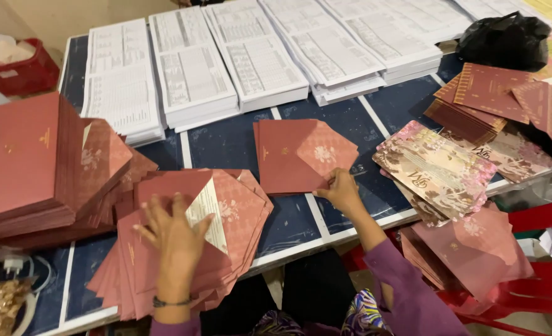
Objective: The person inserts white papers into red envelopes one by one. They pick up an envelope, slide a paper inside, and place the completed envelope on a stack. The process is repeated continuously.
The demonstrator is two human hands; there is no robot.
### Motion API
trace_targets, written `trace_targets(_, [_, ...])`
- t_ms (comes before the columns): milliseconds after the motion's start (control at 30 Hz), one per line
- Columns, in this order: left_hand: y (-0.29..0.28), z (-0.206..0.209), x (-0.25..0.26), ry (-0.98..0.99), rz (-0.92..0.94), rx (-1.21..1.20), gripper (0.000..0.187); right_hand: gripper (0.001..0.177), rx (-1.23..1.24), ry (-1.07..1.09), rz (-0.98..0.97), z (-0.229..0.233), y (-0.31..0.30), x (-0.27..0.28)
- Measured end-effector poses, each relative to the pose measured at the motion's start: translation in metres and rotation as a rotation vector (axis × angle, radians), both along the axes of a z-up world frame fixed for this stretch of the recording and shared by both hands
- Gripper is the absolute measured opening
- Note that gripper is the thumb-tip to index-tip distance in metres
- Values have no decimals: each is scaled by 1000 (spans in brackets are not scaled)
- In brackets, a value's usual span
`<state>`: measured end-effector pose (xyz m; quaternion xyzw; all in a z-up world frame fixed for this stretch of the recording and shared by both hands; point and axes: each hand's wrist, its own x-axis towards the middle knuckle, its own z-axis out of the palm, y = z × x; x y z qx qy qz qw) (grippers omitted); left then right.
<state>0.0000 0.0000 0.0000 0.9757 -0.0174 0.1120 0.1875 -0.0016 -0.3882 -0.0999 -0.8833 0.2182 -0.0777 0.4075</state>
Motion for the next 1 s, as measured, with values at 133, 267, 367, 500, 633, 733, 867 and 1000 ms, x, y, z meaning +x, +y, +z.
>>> trace_targets(133, [-43, 6, -3, 41, -206, -219, 87, 45, 333, -220, -46, 3, -12, -28])
trace_targets(267, [-97, 46, -24, 39, -381, -492, 103, 34, 428, -289, 130, 49, 13, -80])
trace_targets(367, [-122, 64, -25, 192, -301, -544, 127, 28, 332, -318, 291, 72, 37, -121])
trace_targets(500, [-139, 64, -28, 156, -253, -545, 140, 24, 104, -186, 423, 88, 63, -164])
trace_targets(633, [-129, 41, -19, 116, -260, -543, 131, 25, 132, -413, 501, 111, 31, -170])
trace_targets(733, [-112, 43, -12, 12, -146, -599, 126, 21, 81, -358, 188, 139, -26, -161])
trace_targets(867, [-101, 63, -17, 129, -2, -528, 126, 56, -559, 169, -223, 86, -126, -140])
trace_targets(1000, [-97, 43, -13, 62, -58, -531, 128, 20, -700, 138, -56, 55, -165, -137])
